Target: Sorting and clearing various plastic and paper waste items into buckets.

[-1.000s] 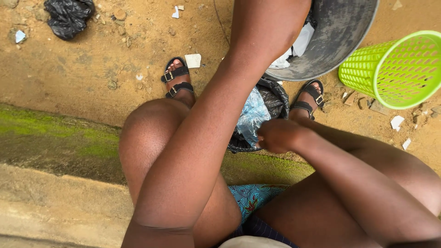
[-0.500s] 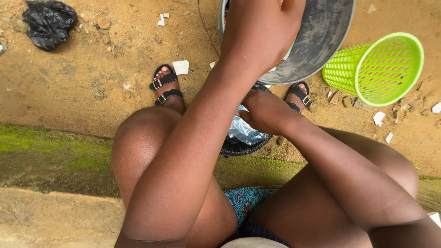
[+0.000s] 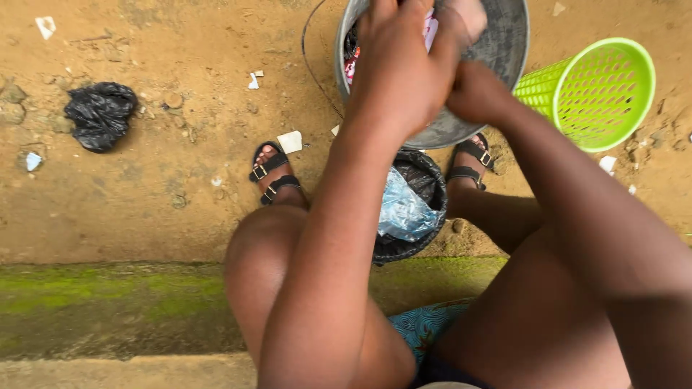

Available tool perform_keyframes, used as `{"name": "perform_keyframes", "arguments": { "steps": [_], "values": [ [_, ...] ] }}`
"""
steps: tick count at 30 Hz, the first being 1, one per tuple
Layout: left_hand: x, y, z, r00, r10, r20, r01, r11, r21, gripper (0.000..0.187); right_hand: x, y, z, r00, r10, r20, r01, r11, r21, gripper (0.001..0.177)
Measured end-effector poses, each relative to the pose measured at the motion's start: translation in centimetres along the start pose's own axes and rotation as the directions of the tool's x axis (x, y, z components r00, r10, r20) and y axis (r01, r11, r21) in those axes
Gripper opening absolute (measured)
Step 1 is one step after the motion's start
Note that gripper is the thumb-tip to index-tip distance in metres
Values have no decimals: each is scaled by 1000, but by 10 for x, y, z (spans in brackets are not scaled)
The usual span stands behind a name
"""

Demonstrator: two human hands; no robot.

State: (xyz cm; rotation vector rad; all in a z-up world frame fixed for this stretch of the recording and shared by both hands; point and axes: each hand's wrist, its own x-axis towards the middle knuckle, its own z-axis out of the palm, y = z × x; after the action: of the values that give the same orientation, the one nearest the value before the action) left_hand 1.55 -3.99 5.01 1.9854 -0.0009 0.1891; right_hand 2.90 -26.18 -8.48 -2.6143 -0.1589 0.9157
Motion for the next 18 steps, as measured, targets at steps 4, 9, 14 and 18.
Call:
{"name": "perform_keyframes", "arguments": {
  "steps": [4, 9, 14, 18],
  "values": [
    [-5, -12, 13, 987, 138, -85, -129, 986, 103, 46, 88, 70, 45, 990, -134, 36, 139, 969, -203, 30],
    [4, -1, 3, 984, -174, 29, 171, 981, 87, 35, 162, 126, 113, 982, 15, 188, -141, 718, 682, 48],
    [2, -2, -2, 987, -155, 43, 153, 987, 49, 30, 142, 135, 128, 953, 154, 260, -293, 682, 670, 50],
    [0, -5, -5, 994, -111, 22, 111, 993, 30, 27, 123, 141, 127, 878, 350, 326, -478, 615, 627, 53]
  ]
}}
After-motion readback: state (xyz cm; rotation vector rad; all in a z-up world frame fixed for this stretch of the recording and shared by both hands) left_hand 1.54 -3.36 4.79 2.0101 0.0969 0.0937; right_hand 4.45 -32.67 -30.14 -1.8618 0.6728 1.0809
